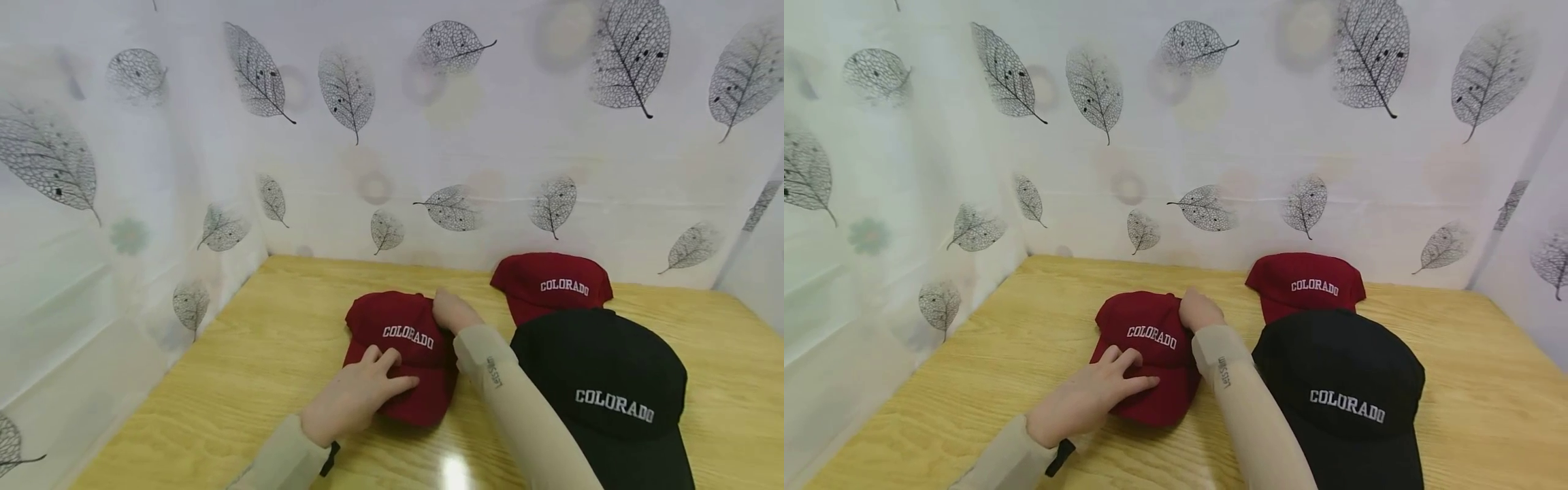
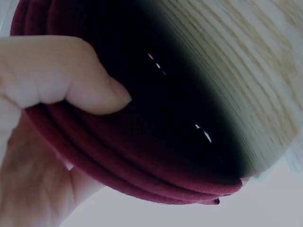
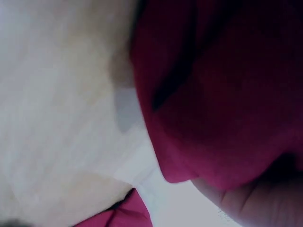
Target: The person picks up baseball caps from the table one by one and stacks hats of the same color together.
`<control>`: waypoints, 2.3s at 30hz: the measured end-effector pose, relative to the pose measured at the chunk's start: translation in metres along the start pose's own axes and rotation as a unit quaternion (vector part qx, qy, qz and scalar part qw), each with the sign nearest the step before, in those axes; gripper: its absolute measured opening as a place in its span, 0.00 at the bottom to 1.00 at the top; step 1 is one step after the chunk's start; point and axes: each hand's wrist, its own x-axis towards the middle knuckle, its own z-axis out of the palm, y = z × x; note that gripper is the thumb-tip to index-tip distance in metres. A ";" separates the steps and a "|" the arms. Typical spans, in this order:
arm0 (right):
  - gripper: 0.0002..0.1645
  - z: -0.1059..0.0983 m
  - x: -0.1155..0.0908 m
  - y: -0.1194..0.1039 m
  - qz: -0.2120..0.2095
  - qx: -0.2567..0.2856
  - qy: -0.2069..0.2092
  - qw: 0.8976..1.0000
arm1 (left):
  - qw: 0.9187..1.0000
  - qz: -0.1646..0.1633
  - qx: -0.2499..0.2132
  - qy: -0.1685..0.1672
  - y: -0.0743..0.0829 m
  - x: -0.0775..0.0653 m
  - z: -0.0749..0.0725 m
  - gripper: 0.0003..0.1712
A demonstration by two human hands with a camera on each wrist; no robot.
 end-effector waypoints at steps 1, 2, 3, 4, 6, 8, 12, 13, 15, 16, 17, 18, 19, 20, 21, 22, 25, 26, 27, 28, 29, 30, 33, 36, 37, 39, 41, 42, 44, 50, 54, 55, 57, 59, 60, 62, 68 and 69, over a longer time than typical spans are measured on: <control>0.16 -0.009 -0.007 -0.007 0.013 0.010 -0.008 1.000 | 1.000 -0.002 -0.003 -0.003 0.000 0.000 -0.001 0.30; 0.16 -0.013 -0.010 -0.010 0.015 0.018 -0.006 1.000 | 1.000 -0.004 -0.005 -0.006 0.000 0.000 -0.001 0.30; 0.16 -0.016 -0.011 -0.012 0.020 0.026 -0.003 0.999 | 1.000 -0.006 -0.005 -0.010 0.000 0.000 -0.002 0.30; 0.18 -0.017 -0.013 -0.012 0.014 0.027 0.006 1.000 | 1.000 -0.008 -0.006 -0.015 0.000 0.000 -0.002 0.31; 0.24 -0.014 -0.009 -0.006 0.010 0.048 0.016 0.999 | 1.000 -0.011 -0.007 -0.025 0.001 0.001 -0.003 0.31; 0.29 -0.004 0.000 0.009 -0.012 0.066 0.049 0.997 | 0.999 -0.013 -0.008 -0.034 0.002 0.001 -0.004 0.32; 0.26 -0.032 -0.015 0.012 0.031 0.210 0.018 0.977 | 0.999 -0.011 -0.007 -0.049 0.006 0.004 -0.005 0.33; 0.23 -0.044 -0.026 0.005 0.041 0.247 0.015 0.968 | 0.999 -0.011 -0.006 -0.052 0.007 0.005 -0.005 0.34; 0.18 -0.075 -0.051 -0.014 0.091 0.333 -0.017 0.938 | 0.998 -0.012 -0.004 -0.054 0.009 0.005 -0.005 0.34; 0.16 -0.091 -0.065 -0.026 0.117 0.365 -0.026 0.923 | 0.998 -0.012 -0.002 -0.054 0.010 0.005 -0.005 0.34; 0.14 -0.101 -0.076 -0.036 0.127 0.386 -0.027 0.913 | 0.998 -0.013 -0.002 -0.053 0.010 0.005 -0.005 0.34; 0.14 -0.110 -0.085 -0.045 0.136 0.396 -0.024 0.908 | 0.999 -0.013 -0.001 -0.053 0.010 0.005 -0.004 0.34; 0.15 -0.116 -0.091 -0.050 0.138 0.404 -0.021 0.904 | 0.999 -0.013 -0.001 -0.052 0.010 0.005 -0.004 0.34; 0.16 -0.118 -0.094 -0.053 0.137 0.406 -0.014 0.903 | 0.999 -0.013 -0.002 -0.051 0.010 0.005 -0.004 0.34; 0.16 -0.119 -0.095 -0.054 0.137 0.403 -0.007 0.905 | 0.999 -0.013 -0.003 -0.051 0.010 0.005 -0.004 0.35; 0.16 -0.118 -0.095 -0.054 0.132 0.393 0.006 0.910 | 0.999 -0.014 -0.003 -0.051 0.010 0.005 -0.004 0.35; 0.16 -0.111 -0.090 -0.050 0.104 0.376 0.043 0.920 | 0.999 -0.014 -0.002 -0.049 0.009 0.004 -0.003 0.35; 0.14 -0.111 -0.091 -0.051 0.101 0.375 0.054 0.920 | 0.999 -0.015 -0.001 -0.049 0.009 0.004 -0.003 0.35; 0.12 -0.112 -0.092 -0.053 0.097 0.373 0.062 0.921 | 0.999 -0.016 0.000 -0.049 0.009 0.004 -0.003 0.36; 0.10 -0.116 -0.095 -0.057 0.089 0.374 0.075 0.920 | 0.999 -0.016 0.001 -0.049 0.009 0.004 -0.003 0.36; 0.09 -0.120 -0.097 -0.060 0.077 0.375 0.087 0.920 | 0.999 -0.017 0.001 -0.048 0.009 0.004 -0.003 0.36; 0.09 -0.125 -0.100 -0.064 0.069 0.371 0.096 0.921 | 0.999 -0.018 -0.001 -0.049 0.009 0.004 -0.003 0.36; 0.13 -0.143 -0.113 -0.076 0.020 0.351 0.117 0.929 | 0.999 -0.024 -0.008 -0.048 0.009 0.005 -0.002 0.35; 0.13 -0.158 -0.133 -0.083 -0.037 0.308 0.115 0.944 | 0.999 -0.025 -0.015 -0.040 0.008 0.005 -0.001 0.35; 0.13 -0.162 -0.141 -0.084 -0.055 0.293 0.110 0.948 | 0.999 -0.023 -0.016 -0.038 0.007 0.004 -0.001 0.36; 0.11 -0.168 -0.156 -0.085 -0.087 0.265 0.101 0.955 | 0.999 -0.021 -0.021 -0.036 0.006 0.004 -0.001 0.36; 0.10 -0.172 -0.173 -0.083 -0.106 0.240 0.093 0.960 | 0.999 -0.021 -0.031 -0.036 0.005 0.004 -0.002 0.35; 0.09 -0.174 -0.180 -0.081 -0.113 0.230 0.094 0.962 | 0.999 -0.020 -0.036 -0.034 0.004 0.004 -0.003 0.35; 0.08 -0.174 -0.191 -0.077 -0.120 0.218 0.103 0.963 | 0.998 -0.021 -0.051 -0.031 0.003 0.005 -0.004 0.34; 0.05 -0.160 -0.203 -0.066 -0.107 0.204 0.115 0.966 | 0.996 -0.038 -0.081 -0.027 -0.004 0.009 -0.014 0.38; 0.05 -0.153 -0.201 -0.061 -0.099 0.185 0.108 0.972 | 0.996 -0.048 -0.073 -0.008 -0.008 0.016 -0.023 0.35; 0.05 -0.153 -0.201 -0.060 -0.097 0.183 0.108 0.972 | 0.996 -0.047 -0.072 -0.002 -0.009 0.018 -0.025 0.33; 0.05 -0.153 -0.201 -0.060 -0.093 0.182 0.110 0.973 | 0.996 -0.046 -0.070 0.010 -0.011 0.022 -0.030 0.29; 0.05 -0.153 -0.202 -0.060 -0.090 0.181 0.112 0.973 | 0.997 -0.044 -0.067 0.024 -0.012 0.028 -0.034 0.27; 0.05 -0.153 -0.203 -0.060 -0.090 0.179 0.113 0.973 | 0.996 -0.043 -0.069 0.030 -0.012 0.031 -0.036 0.26; 0.05 -0.154 -0.204 -0.060 -0.085 0.173 0.115 0.975 | 0.996 -0.038 -0.073 0.042 -0.012 0.036 -0.038 0.24; 0.06 -0.152 -0.205 -0.055 -0.063 0.141 0.093 0.984 | 0.994 -0.038 -0.086 0.046 -0.010 0.050 -0.042 0.23; 0.07 -0.151 -0.205 -0.053 -0.060 0.136 0.083 0.985 | 0.994 -0.040 -0.089 0.042 -0.010 0.050 -0.042 0.23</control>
